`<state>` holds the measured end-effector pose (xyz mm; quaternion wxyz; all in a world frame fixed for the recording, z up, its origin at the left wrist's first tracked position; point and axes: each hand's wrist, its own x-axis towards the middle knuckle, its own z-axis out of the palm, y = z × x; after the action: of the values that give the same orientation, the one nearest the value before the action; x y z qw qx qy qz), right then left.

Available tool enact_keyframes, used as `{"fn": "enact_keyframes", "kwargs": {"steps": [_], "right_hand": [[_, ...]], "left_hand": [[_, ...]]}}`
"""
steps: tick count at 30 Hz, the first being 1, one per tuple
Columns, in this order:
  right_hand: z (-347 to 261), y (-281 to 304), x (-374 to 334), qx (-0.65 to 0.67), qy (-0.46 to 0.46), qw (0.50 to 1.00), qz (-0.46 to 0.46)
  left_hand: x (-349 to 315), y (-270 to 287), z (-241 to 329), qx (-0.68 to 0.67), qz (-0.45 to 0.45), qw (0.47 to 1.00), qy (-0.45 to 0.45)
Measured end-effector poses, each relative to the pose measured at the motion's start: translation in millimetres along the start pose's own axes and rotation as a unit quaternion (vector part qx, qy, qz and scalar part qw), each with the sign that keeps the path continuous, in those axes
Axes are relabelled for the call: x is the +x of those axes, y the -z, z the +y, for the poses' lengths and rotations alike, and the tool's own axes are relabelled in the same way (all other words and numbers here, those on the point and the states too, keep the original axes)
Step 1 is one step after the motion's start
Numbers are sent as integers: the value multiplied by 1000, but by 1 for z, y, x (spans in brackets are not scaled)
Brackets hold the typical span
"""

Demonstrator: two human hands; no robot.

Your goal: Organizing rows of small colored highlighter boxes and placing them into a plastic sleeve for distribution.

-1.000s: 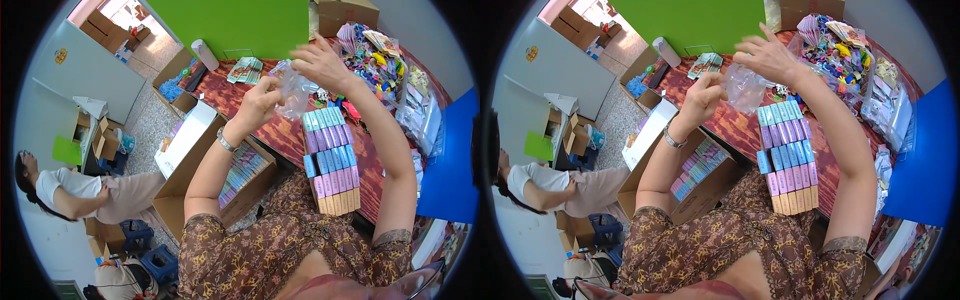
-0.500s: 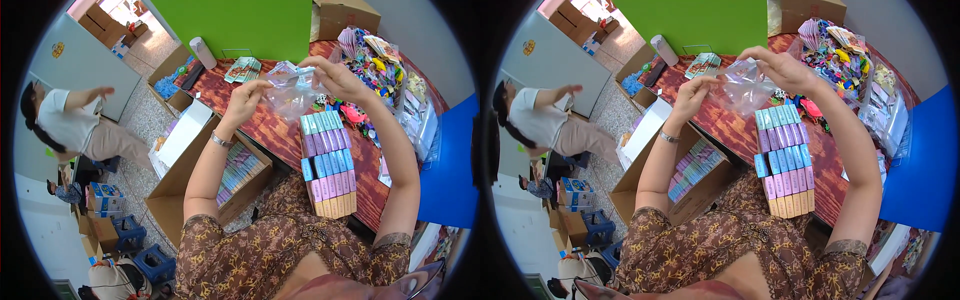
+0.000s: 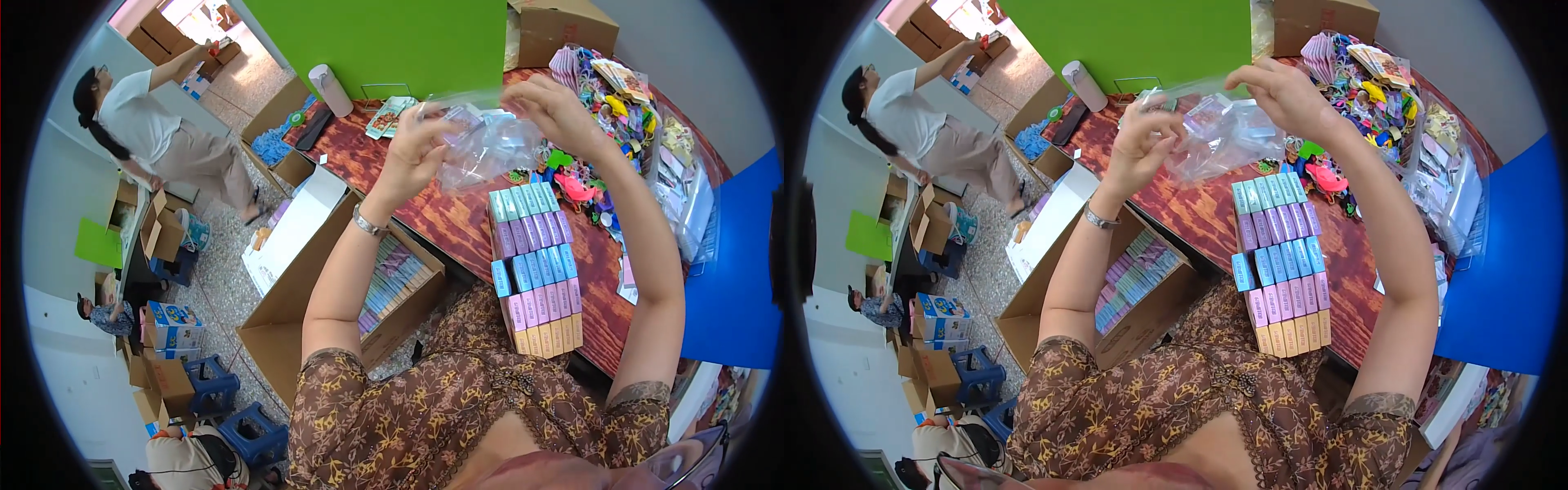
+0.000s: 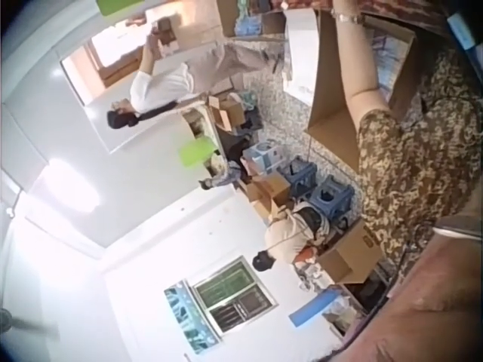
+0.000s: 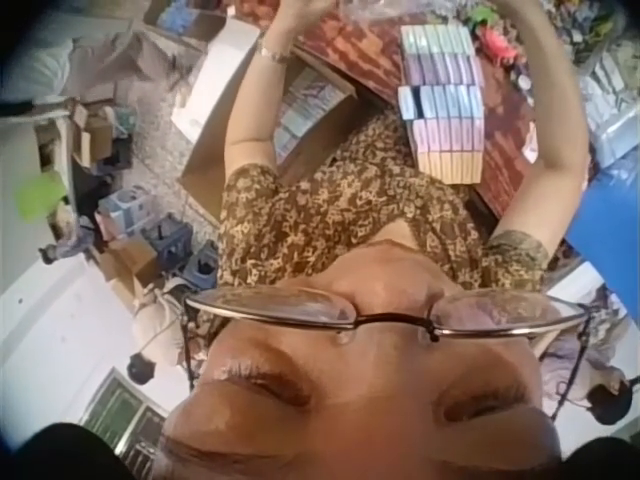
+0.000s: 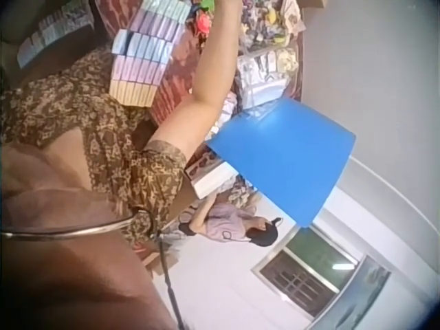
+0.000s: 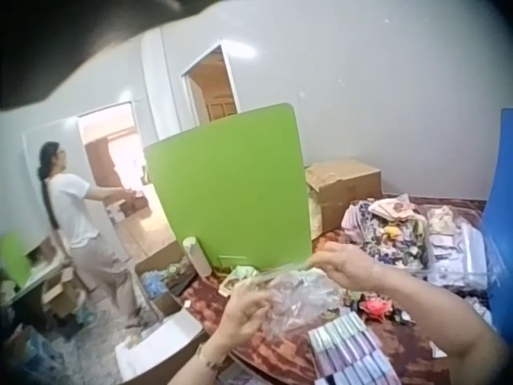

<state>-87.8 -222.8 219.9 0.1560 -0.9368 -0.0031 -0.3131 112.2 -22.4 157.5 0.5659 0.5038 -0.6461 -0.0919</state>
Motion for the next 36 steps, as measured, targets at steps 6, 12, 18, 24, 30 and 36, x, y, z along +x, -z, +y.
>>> {"fn": "enact_keyframes", "kwargs": {"steps": [6,12,18,24,30,36], "right_hand": [[4,-1,-15,-85,73,989,-92],[10,-11,-22,-186,-11,966,-179],[27,17,2,-324,62,938,-104],[44,42,-1,-360,89,928,40],[-6,60,-23,-203,-47,968,141],[-41,63,-42,-215,-53,960,170]], "left_hand": [[-10,-13,-43,335,56,936,-92],[0,-55,-65,312,153,937,-37],[58,-44,-64,319,131,938,-27],[75,-33,-5,336,94,937,-4],[31,-18,68,245,14,969,-18],[21,-7,100,273,-3,959,-82]]}}
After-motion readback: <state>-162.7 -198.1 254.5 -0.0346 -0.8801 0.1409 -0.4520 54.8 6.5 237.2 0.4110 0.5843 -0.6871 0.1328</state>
